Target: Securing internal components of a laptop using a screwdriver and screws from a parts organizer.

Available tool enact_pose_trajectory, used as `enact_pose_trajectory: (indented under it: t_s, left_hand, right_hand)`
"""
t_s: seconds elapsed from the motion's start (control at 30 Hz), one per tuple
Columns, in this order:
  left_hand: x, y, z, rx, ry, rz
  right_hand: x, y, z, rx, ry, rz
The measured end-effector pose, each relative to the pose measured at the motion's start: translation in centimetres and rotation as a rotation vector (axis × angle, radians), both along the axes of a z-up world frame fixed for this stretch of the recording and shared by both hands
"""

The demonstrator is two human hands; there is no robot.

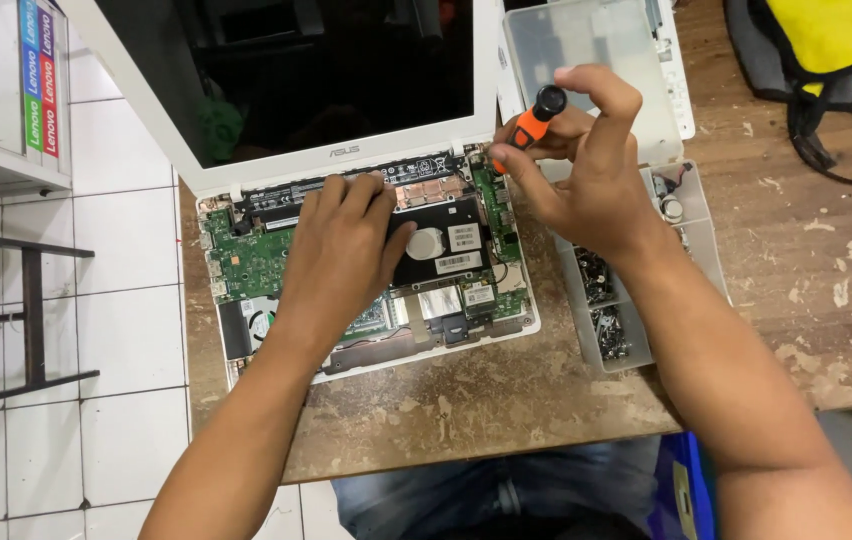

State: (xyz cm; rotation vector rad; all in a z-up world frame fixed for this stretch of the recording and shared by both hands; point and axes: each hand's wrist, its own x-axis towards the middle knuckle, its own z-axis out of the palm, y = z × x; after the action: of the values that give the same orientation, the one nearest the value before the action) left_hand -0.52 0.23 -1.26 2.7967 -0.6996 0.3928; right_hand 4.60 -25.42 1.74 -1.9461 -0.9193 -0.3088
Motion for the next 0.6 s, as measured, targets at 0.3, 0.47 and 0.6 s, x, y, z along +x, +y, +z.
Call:
enact_pose_trajectory:
  t_s: [0.3,0.47,0.6]
  left_hand:
    - [0.4,0.1,-0.3,-0.034,0.053,0.001]
    - [0.9,0.1,-0.3,-0.045,0.103,0.02]
    - [1.2,0.0,-0.4,-0.068,0.138,0.031]
  right_hand:
    - [0.6,-0.5,-0.7,-0.108,-0.046,-0.029]
    - [-0.1,-0.1,0.4,-0.081,0.044,-0.07]
    - [-0.3,0.1,1.2,-0.046,0.138,-0.116]
